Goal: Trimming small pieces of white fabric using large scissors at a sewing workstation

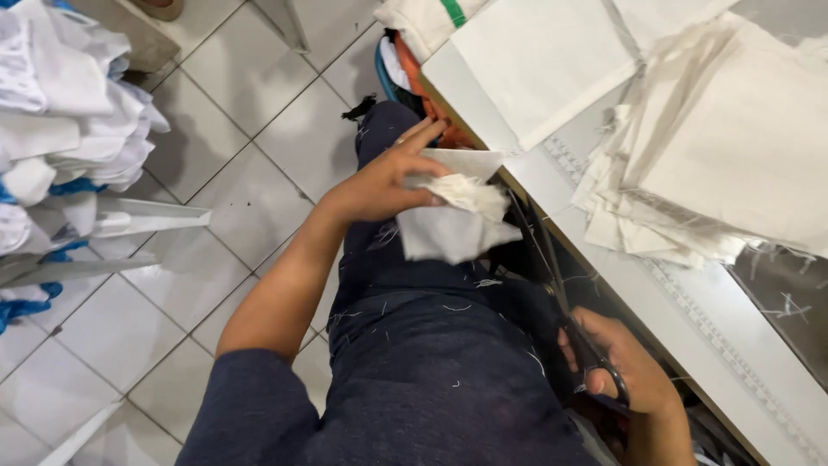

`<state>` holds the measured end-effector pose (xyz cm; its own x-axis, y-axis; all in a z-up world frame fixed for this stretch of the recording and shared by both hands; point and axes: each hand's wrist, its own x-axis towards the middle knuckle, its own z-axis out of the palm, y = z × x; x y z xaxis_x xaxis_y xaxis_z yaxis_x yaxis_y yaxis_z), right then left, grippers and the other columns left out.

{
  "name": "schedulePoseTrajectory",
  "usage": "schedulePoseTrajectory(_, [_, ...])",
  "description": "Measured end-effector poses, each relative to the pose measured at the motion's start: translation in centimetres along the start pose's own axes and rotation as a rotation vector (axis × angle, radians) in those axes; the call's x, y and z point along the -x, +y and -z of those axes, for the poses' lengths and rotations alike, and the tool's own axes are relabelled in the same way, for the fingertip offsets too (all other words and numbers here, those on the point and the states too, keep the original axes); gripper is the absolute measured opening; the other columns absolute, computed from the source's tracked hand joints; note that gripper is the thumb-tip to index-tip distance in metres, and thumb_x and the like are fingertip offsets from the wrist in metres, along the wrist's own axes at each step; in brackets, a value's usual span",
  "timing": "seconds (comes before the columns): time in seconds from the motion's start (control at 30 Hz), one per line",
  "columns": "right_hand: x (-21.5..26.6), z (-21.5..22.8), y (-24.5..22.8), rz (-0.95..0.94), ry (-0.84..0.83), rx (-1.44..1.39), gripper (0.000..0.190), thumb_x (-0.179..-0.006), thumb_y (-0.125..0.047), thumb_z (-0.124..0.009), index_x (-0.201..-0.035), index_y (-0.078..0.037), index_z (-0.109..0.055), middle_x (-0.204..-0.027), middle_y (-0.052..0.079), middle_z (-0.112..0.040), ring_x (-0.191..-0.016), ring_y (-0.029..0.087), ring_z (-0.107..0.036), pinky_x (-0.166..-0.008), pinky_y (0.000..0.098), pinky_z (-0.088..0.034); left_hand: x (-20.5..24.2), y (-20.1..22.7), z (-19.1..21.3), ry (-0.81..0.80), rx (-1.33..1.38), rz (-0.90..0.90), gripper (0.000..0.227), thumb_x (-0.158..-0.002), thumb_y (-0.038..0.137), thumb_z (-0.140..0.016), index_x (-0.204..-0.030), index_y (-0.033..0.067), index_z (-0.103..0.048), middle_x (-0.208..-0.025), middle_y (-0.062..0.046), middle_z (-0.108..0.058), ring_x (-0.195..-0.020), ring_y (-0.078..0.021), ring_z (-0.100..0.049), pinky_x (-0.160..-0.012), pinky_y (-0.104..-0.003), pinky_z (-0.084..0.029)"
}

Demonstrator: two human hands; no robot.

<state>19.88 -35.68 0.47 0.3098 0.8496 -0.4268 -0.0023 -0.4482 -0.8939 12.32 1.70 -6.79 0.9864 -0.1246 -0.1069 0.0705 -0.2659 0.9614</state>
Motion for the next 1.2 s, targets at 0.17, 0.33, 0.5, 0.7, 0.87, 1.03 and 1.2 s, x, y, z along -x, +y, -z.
schedulePoseTrajectory(0.17, [0.4,0.1,-0.2,0.012,0.029,0.016,0.08,-0.071,-0.086,-0.051,-0.081,-0.008,-0.06,-0.065,-0.001,-0.057,-0.056,0.011,-0.052,-0.051,0.025,-0.042,-1.7,0.8,-2.2,0.12,-0.07,-0.281,0.018,-0.086,0.011,-0.069,-0.104,0.0111,-0.066,-0.099,-0.003,-0.057,-0.099,-0.0187,-0.056,-0.096,-0.046,-0.02])
schedulePoseTrajectory(0.33, [-1.8,-0.7,0.3,-0.038,-0.09,0.101,0.072,-0.072,-0.083,-0.044,-0.076,-0.011,-0.056,-0.067,-0.002,-0.056,-0.059,0.012,-0.052,-0.055,0.0275,-0.042,5.8,4.2,-2.0,0.176,-0.085,-0.337,0.017,-0.093,0.012,-0.061,-0.108,0.0051,-0.063,-0.096,-0.008,-0.066,-0.088,-0.0216,-0.063,-0.08,-0.034,-0.054])
schedulePoseTrajectory(0.5, [-7.4,-3.7,-0.9,0.096,-0.336,0.154,0.074,-0.067,-0.083,-0.048,-0.084,-0.011,-0.055,-0.072,-0.003,-0.053,-0.061,0.01,-0.047,-0.054,0.028,-0.037,14.4,7.0,-1.4,0.246,-0.2,-0.17,0.021,-0.087,0.005,-0.068,-0.108,0.0056,-0.063,-0.097,-0.006,-0.068,-0.088,-0.0228,-0.065,-0.08,-0.033,-0.05])
schedulePoseTrajectory(0.7, [-8.8,-5.3,-1.6,0.208,-0.305,0.049,0.067,-0.068,-0.08,-0.055,-0.078,-0.014,-0.056,-0.065,-0.005,-0.053,-0.057,0.008,-0.046,-0.052,0.0253,-0.036,16.2,7.7,-1.0,0.192,-0.157,0.538,0.064,-0.082,0.026,-0.069,-0.141,0.024,-0.044,-0.121,-0.013,-0.066,-0.109,-0.0224,-0.066,-0.079,-0.029,-0.052])
schedulePoseTrajectory(0.87, [-4.9,-2.2,-3.4,0.169,-0.271,0.068,0.081,-0.07,-0.09,-0.047,-0.081,-0.011,-0.057,-0.066,-0.003,-0.057,-0.056,0.01,-0.052,-0.05,0.0258,-0.04,11.8,5.6,-0.7,0.135,-0.076,0.071,0.02,-0.088,0.017,-0.061,-0.106,0.0112,-0.067,-0.102,-0.002,-0.067,-0.094,-0.0171,-0.061,-0.078,-0.03,-0.048])
schedulePoseTrajectory(1.03, [-0.4,-0.6,-2.1,0.109,-0.079,0.033,0.086,-0.071,-0.094,-0.047,-0.08,-0.01,-0.058,-0.067,-0.001,-0.056,-0.058,0.013,-0.051,-0.053,0.0255,-0.038,5.5,6.2,-3.7,0.072,0.004,-0.109,0.031,-0.088,0.008,-0.067,-0.115,0.0234,-0.059,-0.149,-0.016,-0.031,-0.129,-0.031,-0.04,-0.083,-0.031,-0.06])
schedulePoseTrajectory(1.2, [1.4,-0.6,-1.1,0.122,0.111,-0.018,0.087,-0.075,-0.094,-0.046,-0.083,-0.009,-0.058,-0.068,0.0,-0.056,-0.058,0.011,-0.053,-0.055,0.0246,-0.043,-0.1,7.6,-8.6,0.413,-0.633,0.085,0.015,-0.083,0.009,-0.061,-0.097,0.0072,-0.066,-0.141,-0.032,-0.035,-0.129,-0.0518,-0.031,-0.089,-0.057,-0.047])
